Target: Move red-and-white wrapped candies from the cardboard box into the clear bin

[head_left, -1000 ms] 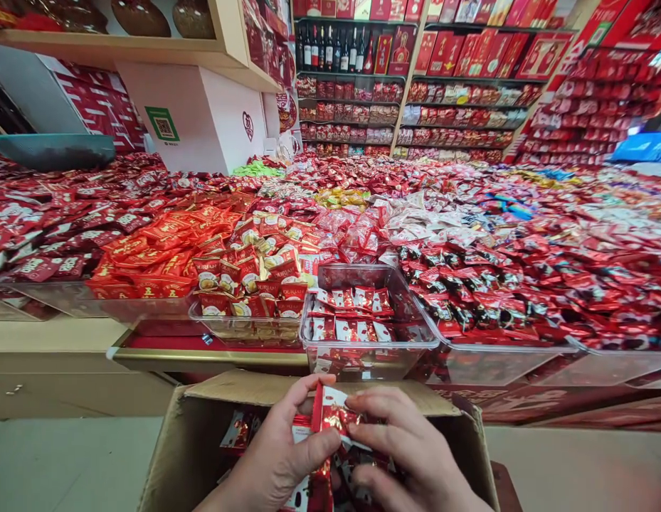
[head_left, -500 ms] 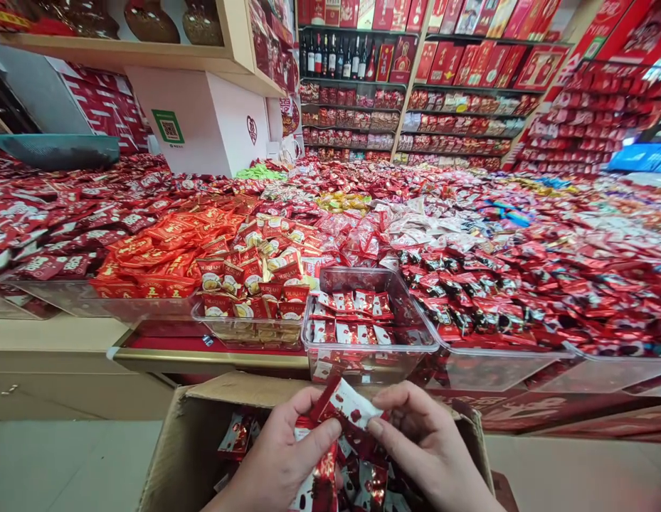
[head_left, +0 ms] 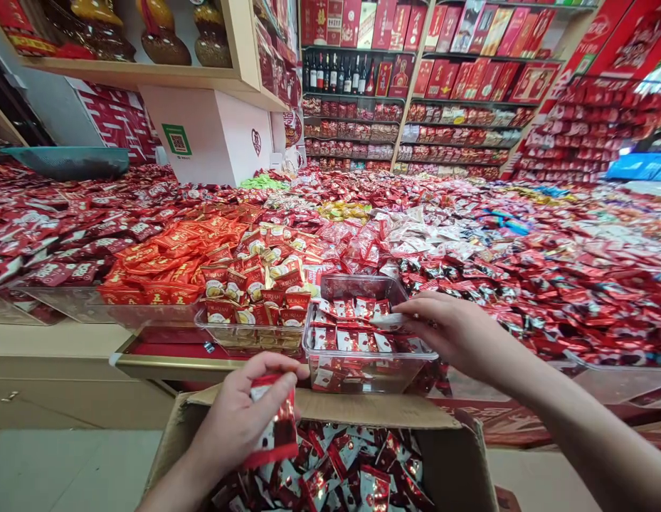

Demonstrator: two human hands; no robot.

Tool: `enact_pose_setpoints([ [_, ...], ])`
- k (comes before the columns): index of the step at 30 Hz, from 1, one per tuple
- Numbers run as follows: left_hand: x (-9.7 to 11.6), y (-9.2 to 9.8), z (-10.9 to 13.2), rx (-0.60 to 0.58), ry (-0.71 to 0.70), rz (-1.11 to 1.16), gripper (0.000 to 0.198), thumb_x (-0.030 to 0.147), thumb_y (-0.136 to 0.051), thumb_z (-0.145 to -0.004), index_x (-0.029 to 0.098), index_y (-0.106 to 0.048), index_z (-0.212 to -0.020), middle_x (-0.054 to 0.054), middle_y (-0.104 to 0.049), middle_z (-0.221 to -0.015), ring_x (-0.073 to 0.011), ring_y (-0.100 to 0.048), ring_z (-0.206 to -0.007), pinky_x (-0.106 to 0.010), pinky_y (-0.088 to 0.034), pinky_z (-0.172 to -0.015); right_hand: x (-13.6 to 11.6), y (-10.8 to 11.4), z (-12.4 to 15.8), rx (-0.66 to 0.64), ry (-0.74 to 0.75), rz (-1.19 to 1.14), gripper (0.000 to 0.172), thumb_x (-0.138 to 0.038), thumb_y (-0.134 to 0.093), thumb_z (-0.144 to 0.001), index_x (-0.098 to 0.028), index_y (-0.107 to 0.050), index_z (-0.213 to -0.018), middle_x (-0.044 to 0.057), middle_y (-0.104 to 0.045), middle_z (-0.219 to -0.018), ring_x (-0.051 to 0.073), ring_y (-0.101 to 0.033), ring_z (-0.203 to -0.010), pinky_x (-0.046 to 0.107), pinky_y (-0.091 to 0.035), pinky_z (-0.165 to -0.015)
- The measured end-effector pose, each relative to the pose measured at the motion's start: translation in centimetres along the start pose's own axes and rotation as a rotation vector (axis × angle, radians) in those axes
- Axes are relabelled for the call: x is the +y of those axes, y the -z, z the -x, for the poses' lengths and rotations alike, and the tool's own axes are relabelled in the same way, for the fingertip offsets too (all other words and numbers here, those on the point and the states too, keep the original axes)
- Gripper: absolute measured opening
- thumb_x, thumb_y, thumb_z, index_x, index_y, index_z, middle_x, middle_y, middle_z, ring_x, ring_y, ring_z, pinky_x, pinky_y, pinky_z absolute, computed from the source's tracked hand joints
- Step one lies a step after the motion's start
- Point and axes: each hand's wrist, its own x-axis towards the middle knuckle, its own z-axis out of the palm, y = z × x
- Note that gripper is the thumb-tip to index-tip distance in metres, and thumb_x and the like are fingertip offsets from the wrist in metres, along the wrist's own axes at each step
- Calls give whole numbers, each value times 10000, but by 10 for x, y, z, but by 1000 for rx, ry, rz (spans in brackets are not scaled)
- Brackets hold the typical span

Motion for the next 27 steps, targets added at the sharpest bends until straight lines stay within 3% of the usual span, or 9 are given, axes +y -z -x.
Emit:
enact_pose_setpoints([
  [2,-2,4,-13,32,4,81,218,327,-645,-687,170,-584,-825,3,-641,-547,-109,-559,-415,-175,-434,-390,9,-4,-24,-284,-18,53,199,-161,-504,-743,-184,-673,-848,47,-672,-814,162,-601,-722,250,-441,-659],
  [4,-7,5,-22,56,23,172,237,332,-652,-677,179,-551,-826,-3,-667,-655,-109,-566,-417,-194,-444,-377,12,-16,-40,-520,-38,38,198,-156,-542,-688,-189,-695,-810,24,-684,-773,152,-606,-687,219,-433,-614],
  [8,-16,5,-26,47,32,205,251,329,-656,-674,172,-536,-828,-39,-667,-866,-103,-577,-447,-215,-458,-389,12,-32,-54,-775,-77,38,235,-145,-544,-638,-175,-708,-804,22,-689,-765,148,-603,-698,184,-403,-556],
  [17,-19,5,-24,52,29,157,239,338,-639,-702,165,-539,-834,-46,-673,-886,-91,-559,-456,-210,-453,-412,9,-32,-64,-991,-34,262,217,-102,-553,-614,-140,-713,-756,49,-649,-639,116,-507,-527,206,-312,-454],
  [20,-20,6,-25,33,59,180,226,333,-632,-711,174,-536,-839,-25,-668,-848,-92,-556,-442,-213,-456,-402,8,-42,-66,-1085,8,298,173,-239,-615,-628,-123,-710,-714,52,-615,-561,131,-489,-496,234,-315,-456],
  [23,-21,7,-24,32,50,179,222,331,-628,-714,171,-541,-841,-30,-667,-851,-88,-556,-440,-211,-451,-410,9,-53,-68,-1151,3,298,275,-384,-655,-595,-126,-701,-681,33,-576,-523,136,-485,-491,243,-334,-461],
  [27,-22,8,-23,52,33,140,231,340,-625,-715,162,-545,-838,-56,-675,-885,-88,-558,-445,-206,-432,-414,17,-60,-69,-1220,-138,225,366,-469,-655,-570,-122,-684,-683,25,-571,-541,113,-466,-438,241,-361,-444],
])
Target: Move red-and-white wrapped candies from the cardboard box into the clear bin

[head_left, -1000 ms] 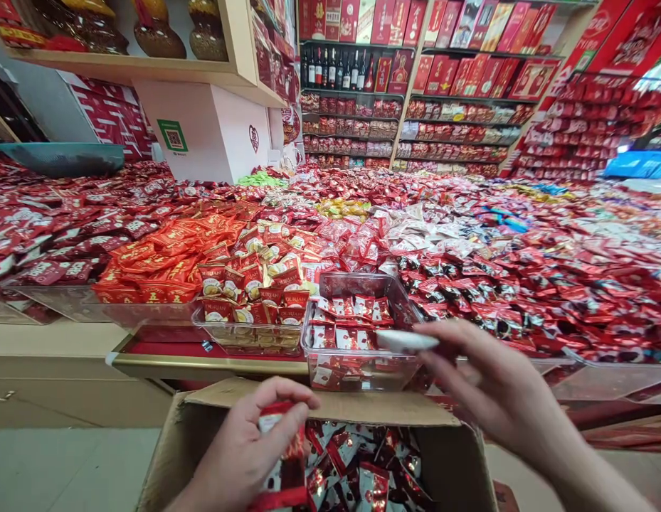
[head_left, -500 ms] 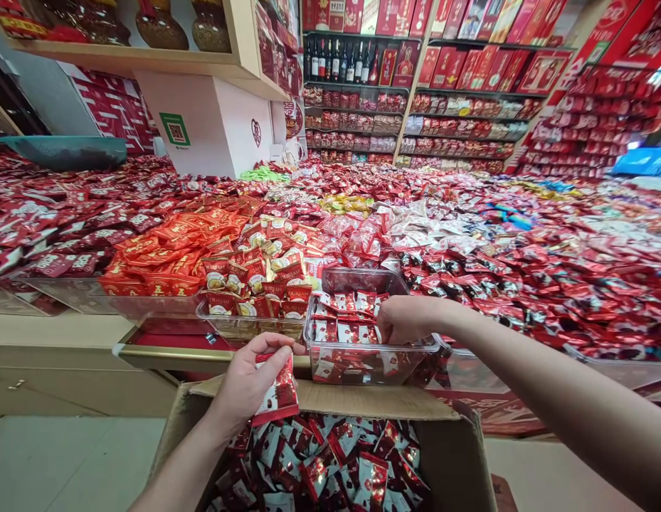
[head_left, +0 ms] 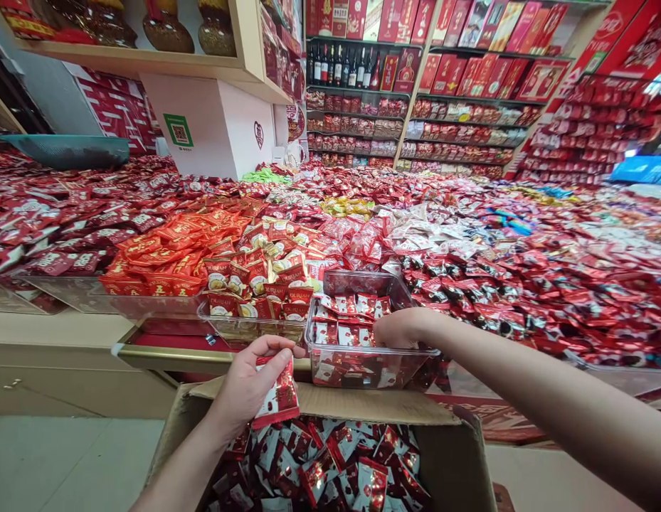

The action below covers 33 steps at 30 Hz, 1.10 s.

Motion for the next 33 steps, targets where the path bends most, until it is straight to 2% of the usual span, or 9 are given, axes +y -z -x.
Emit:
enact_pose_setpoints([
  [3,0,0,-1,-2,-12,-3,237,349,-618,-721,157,-544,-838,-65,-677,-894,-93,-566,-456,-204,-421,-414,7,-2,-1,-29,-15,-116,408,-517,-629,-583,-138,-681,-725,18,-581,-559,99,-459,-419,236,-369,-441],
  [8,-1,-2,-2,22,-34,15,248,338,-641,-697,147,-554,-830,-64,-686,-853,-94,-558,-439,-207,-411,-411,8,-4,1,91,50,-85,371,-518,-612,-605,-160,-677,-675,10,-567,-523,108,-474,-457,231,-356,-467],
  [13,-3,0,-2,21,-21,19,228,335,-633,-702,164,-549,-826,-48,-692,-857,-87,-542,-417,-210,-410,-413,6,-4,2,142,9,-74,290,-418,-583,-666,-139,-661,-647,9,-537,-488,112,-470,-445,230,-336,-450],
  [16,-2,0,2,72,-114,17,192,309,-599,-734,169,-543,-853,-50,-692,-856,-127,-603,-563,-236,-461,-528,5,2,13,245,-6,-56,247,-329,-512,-733,-136,-640,-649,25,-562,-528,104,-462,-446,224,-321,-441],
  [19,4,-5,9,145,-304,18,174,276,-526,-792,184,-513,-939,-38,-690,-837,-164,-614,-809,-275,-457,-739,-7,7,34,548,103,-92,229,-319,-487,-767,-147,-619,-692,27,-580,-594,100,-456,-492,219,-315,-459],
  [22,15,-19,14,90,-447,-26,229,259,-431,-854,197,-429,-1075,-44,-672,-906,-172,-586,-919,-328,-405,-865,-31,6,53,801,314,-271,240,-352,-470,-800,-160,-600,-739,5,-559,-614,94,-445,-536,207,-320,-482],
  [28,32,-54,14,17,-654,-127,317,251,-351,-898,255,-331,-1215,-62,-526,-1169,-170,-483,-1089,-341,-344,-952,-67,-7,57,791,576,-640,278,-406,-535,-765,-155,-533,-646,-46,-443,-542,61,-356,-487,191,-282,-448],
  [30,32,-58,14,4,-613,-94,359,293,-354,-897,269,-297,-1250,-54,-517,-1180,-172,-468,-1108,-323,-350,-950,-68,-11,53,832,599,-702,287,-378,-569,-746,-155,-482,-589,-60,-396,-518,53,-325,-476,187,-264,-439],
  [33,30,-58,12,-127,-395,-40,440,336,-482,-837,235,-343,-1242,-50,-607,-1036,-185,-561,-970,-291,-433,-849,-62,-16,49,892,554,-811,286,-391,-553,-758,-155,-489,-610,-58,-423,-519,52,-347,-469,183,-264,-432],
])
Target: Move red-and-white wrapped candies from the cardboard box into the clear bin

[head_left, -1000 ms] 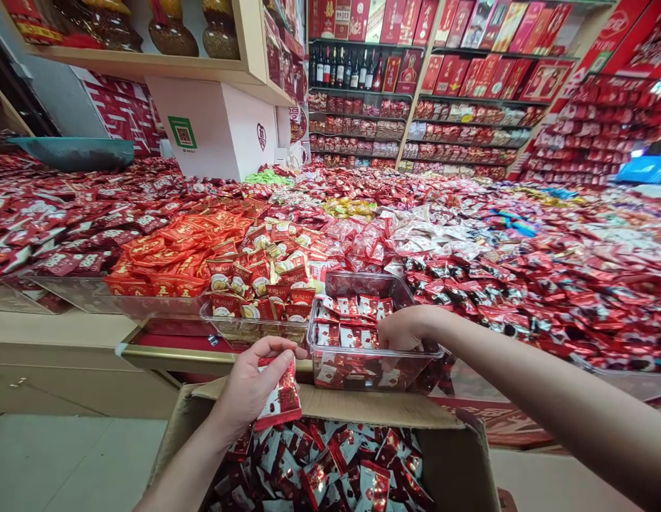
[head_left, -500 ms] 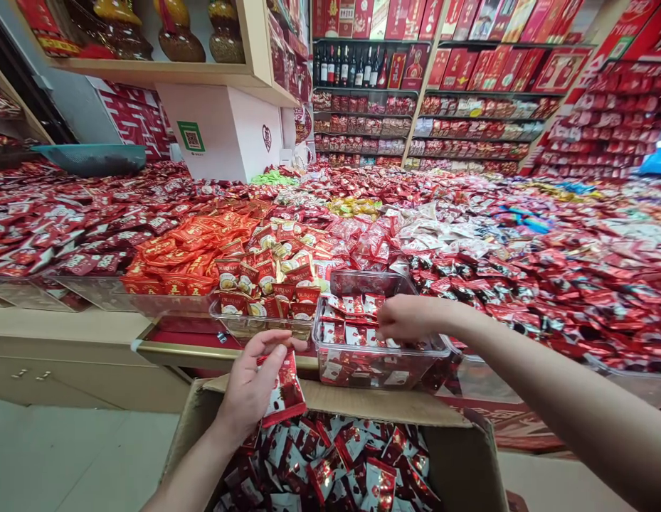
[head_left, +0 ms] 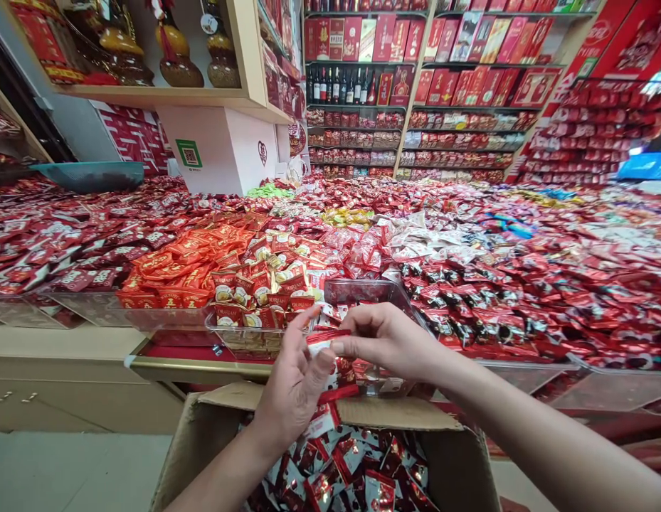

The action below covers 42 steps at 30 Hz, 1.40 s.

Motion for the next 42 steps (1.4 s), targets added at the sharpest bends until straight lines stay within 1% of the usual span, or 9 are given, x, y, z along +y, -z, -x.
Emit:
enact_pose_setpoints([
  [4,1,4,-3,-147,129,11,336,283,-581,-771,209,-509,-1091,-30,-633,-950,-159,-603,-827,-256,-473,-761,8,15,4,39,-6,30,241,-388,-545,-761,-151,-567,-722,-29,-517,-603,69,-425,-526,190,-323,-475],
  [9,8,12,-12,-108,70,-343,260,282,-566,-767,216,-581,-1018,-9,-624,-814,-149,-599,-739,-231,-477,-661,16,52,9,110,-95,450,122,-260,-528,-752,-154,-587,-759,2,-575,-659,91,-472,-569,209,-348,-528],
  [12,8,17,-17,-100,65,-393,207,285,-554,-766,195,-608,-946,-10,-631,-744,-156,-604,-702,-239,-480,-638,29,65,11,-28,-210,673,86,-212,-540,-701,-159,-598,-736,12,-601,-645,106,-492,-558,212,-338,-511],
  [17,-1,21,-20,-127,115,-349,163,270,-530,-781,184,-605,-897,-8,-642,-704,-142,-606,-682,-230,-479,-647,46,61,5,-305,-307,727,94,-184,-573,-624,-172,-641,-688,12,-637,-650,121,-532,-575,196,-331,-476],
  [26,-18,24,-18,-108,125,-265,163,276,-538,-773,193,-608,-894,6,-622,-718,-126,-584,-686,-218,-460,-630,36,45,-16,-704,-341,1105,271,-84,-499,-636,-85,-701,-817,124,-681,-755,181,-602,-639,224,-349,-479],
  [31,-24,25,-20,-73,146,-162,151,271,-556,-758,191,-604,-876,6,-632,-690,-130,-599,-676,-224,-470,-622,50,31,-29,-816,-442,1223,302,-43,-540,-627,-30,-676,-896,186,-670,-836,246,-623,-773,259,-407,-551],
  [35,-24,25,-19,-67,136,-120,140,254,-572,-739,176,-613,-848,2,-633,-664,-122,-589,-647,-221,-465,-619,56,30,-34,-911,-475,1157,235,-118,-608,-620,-11,-687,-815,180,-669,-774,252,-622,-699,271,-402,-523],
  [37,-22,24,-17,-61,150,-106,134,252,-571,-739,168,-606,-837,2,-628,-655,-119,-584,-636,-216,-458,-610,48,37,-33,-834,-491,1098,186,-154,-609,-636,-33,-692,-750,153,-664,-717,226,-607,-628,263,-380,-488],
  [42,-3,13,-19,49,144,-110,179,300,-472,-825,186,-533,-947,2,-614,-690,-135,-588,-676,-251,-448,-646,4,45,-15,-239,-147,678,226,-322,-514,-777,-138,-644,-763,40,-623,-659,114,-518,-562,218,-339,-482],
])
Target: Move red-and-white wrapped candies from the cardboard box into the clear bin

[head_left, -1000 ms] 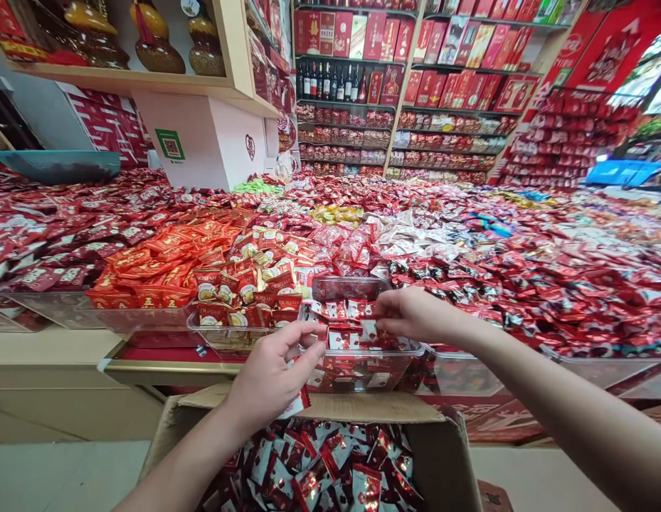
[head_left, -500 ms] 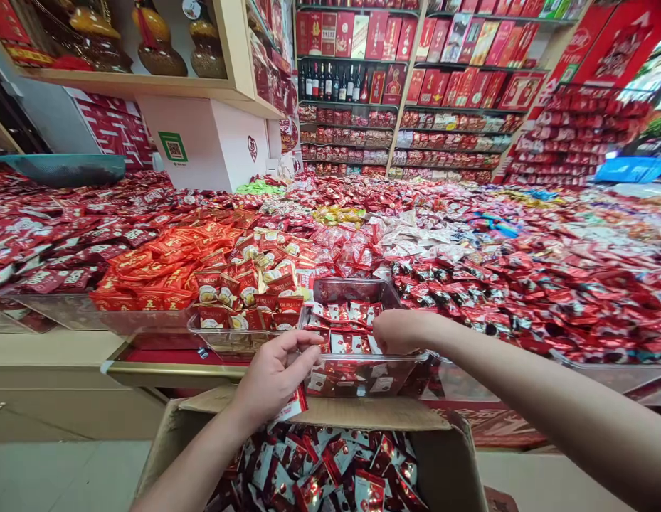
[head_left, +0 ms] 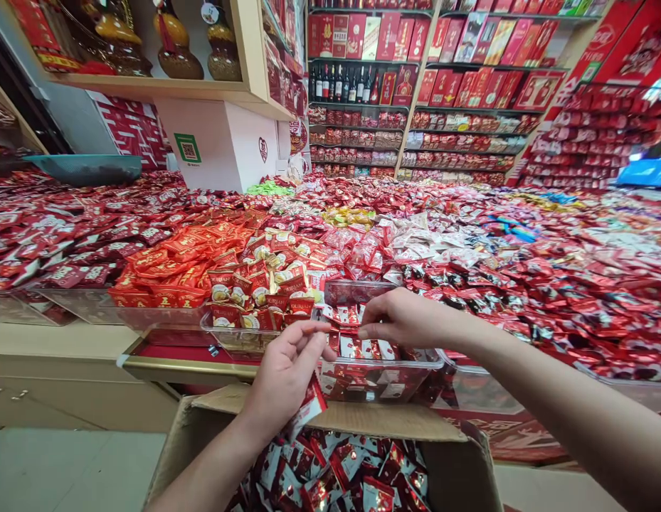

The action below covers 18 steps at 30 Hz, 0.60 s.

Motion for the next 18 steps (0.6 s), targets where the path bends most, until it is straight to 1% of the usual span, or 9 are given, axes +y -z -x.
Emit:
enact_pose_setpoints([
  [1,6,-3,-2,38,-33,-14,192,308,-453,-838,195,-513,-981,5,-612,-706,-134,-586,-684,-257,-444,-661,-8,1,6,34,44,-148,270,-378,-491,-795,-144,-622,-764,23,-606,-642,98,-496,-543,208,-331,-469],
  [3,17,-8,-8,101,-110,-60,197,299,-433,-852,207,-477,-1020,12,-609,-718,-131,-582,-694,-265,-434,-687,-24,-3,14,18,108,-395,313,-442,-497,-784,-146,-568,-716,-6,-559,-591,76,-452,-500,193,-310,-437],
  [6,29,-14,-15,121,-178,-63,177,255,-407,-862,215,-444,-1030,20,-612,-721,-127,-580,-707,-266,-424,-707,-35,-15,17,66,145,-578,274,-378,-571,-745,-156,-471,-619,-45,-487,-534,51,-408,-465,180,-305,-433],
  [8,31,-15,-16,55,-171,35,176,274,-391,-872,224,-436,-1034,13,-627,-778,-117,-582,-709,-254,-432,-693,-31,-21,17,134,127,-642,269,-336,-580,-745,-161,-437,-600,-54,-465,-524,45,-397,-462,178,-309,-440],
  [11,28,-12,-14,-187,-60,173,221,310,-472,-838,203,-474,-1032,-20,-643,-881,-121,-596,-727,-237,-459,-662,-16,-26,17,175,75,-776,258,-366,-568,-753,-164,-457,-639,-48,-479,-540,50,-407,-461,182,-320,-429],
  [13,24,-10,-12,-317,23,203,245,279,-556,-789,174,-518,-1007,-32,-656,-872,-133,-607,-738,-236,-476,-655,-6,-29,19,192,37,-877,261,-391,-574,-745,-164,-471,-667,-43,-491,-541,56,-424,-452,187,-333,-419],
  [15,19,-9,-12,-340,62,178,249,253,-590,-761,157,-546,-986,-31,-667,-817,-145,-614,-727,-246,-488,-640,1,-33,20,222,19,-950,263,-396,-594,-728,-163,-481,-683,-44,-493,-533,60,-440,-444,194,-350,-420],
  [17,15,-10,-12,-303,45,109,232,260,-578,-766,148,-564,-969,-39,-670,-812,-162,-617,-743,-266,-496,-643,2,-39,21,280,16,-984,269,-388,-625,-699,-160,-487,-672,-50,-482,-520,61,-448,-437,197,-358,-420],
  [18,14,-11,-11,-267,10,58,234,267,-562,-776,153,-565,-980,-47,-667,-852,-172,-616,-779,-280,-498,-668,1,-41,22,314,10,-997,275,-386,-640,-684,-158,-487,-662,-53,-476,-513,60,-450,-430,195,-359,-415],
])
